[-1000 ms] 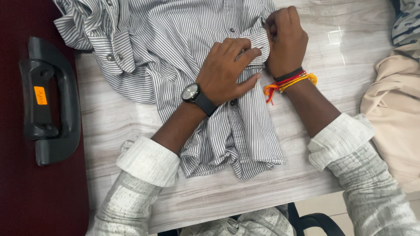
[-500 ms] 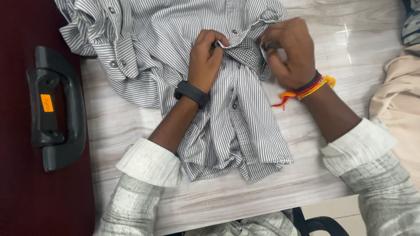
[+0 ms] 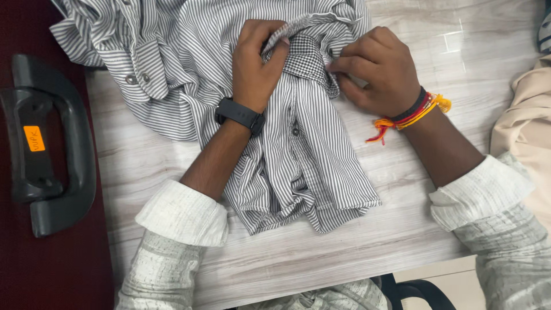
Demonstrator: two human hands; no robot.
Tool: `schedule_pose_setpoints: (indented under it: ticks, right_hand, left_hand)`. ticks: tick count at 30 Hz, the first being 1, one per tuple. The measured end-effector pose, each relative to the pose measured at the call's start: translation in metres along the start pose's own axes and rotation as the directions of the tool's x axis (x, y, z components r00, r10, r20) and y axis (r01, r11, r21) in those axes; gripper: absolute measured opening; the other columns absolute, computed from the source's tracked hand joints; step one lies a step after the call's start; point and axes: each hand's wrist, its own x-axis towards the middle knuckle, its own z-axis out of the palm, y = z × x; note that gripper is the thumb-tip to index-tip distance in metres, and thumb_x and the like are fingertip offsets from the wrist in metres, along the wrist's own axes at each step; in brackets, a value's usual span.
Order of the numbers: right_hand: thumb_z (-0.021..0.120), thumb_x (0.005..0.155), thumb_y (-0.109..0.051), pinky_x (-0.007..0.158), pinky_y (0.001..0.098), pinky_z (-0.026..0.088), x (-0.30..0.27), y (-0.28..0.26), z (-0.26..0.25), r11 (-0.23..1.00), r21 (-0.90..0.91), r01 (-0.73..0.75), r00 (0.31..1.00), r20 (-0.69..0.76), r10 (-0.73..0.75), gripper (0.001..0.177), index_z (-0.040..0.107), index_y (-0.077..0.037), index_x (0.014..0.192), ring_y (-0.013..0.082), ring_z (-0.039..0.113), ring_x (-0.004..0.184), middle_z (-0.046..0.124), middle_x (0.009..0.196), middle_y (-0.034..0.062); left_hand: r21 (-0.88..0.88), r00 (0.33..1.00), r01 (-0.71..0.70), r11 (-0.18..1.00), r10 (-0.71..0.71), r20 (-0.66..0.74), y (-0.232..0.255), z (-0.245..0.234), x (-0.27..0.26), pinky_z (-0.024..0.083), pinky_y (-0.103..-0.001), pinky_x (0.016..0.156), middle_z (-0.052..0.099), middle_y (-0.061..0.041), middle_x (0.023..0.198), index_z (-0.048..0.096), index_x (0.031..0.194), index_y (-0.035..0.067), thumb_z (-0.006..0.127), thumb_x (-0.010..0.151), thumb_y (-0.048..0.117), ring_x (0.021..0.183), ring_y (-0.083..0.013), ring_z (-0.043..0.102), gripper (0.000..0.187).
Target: The person folds a brown garment, places it into a suitcase, and then buttons a striped shirt and smooths it on the table.
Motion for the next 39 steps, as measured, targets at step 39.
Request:
schedule_pose_setpoints:
  ticks: [39]
  right_hand:
    - [0.079,0.096,-0.022,0.113,0.0476,0.032,0.008,-0.012,0.004,0.998,0.029,-0.063,0.985,0.161,0.058,0.019,0.075,-0.015,0.114,0.0230,0.054,0.136,0.067,0.130,-0.0003]
  left_hand:
    - [-0.141,0.996,0.085,0.986,-0.082,0.031,0.009,-0.001,0.000,0.052,-0.028,0.072,0.068,-0.002,0.094,0.065,0.114,0.006,0.066,0.102,0.011,0.079,-0.0109,0.060,0.013]
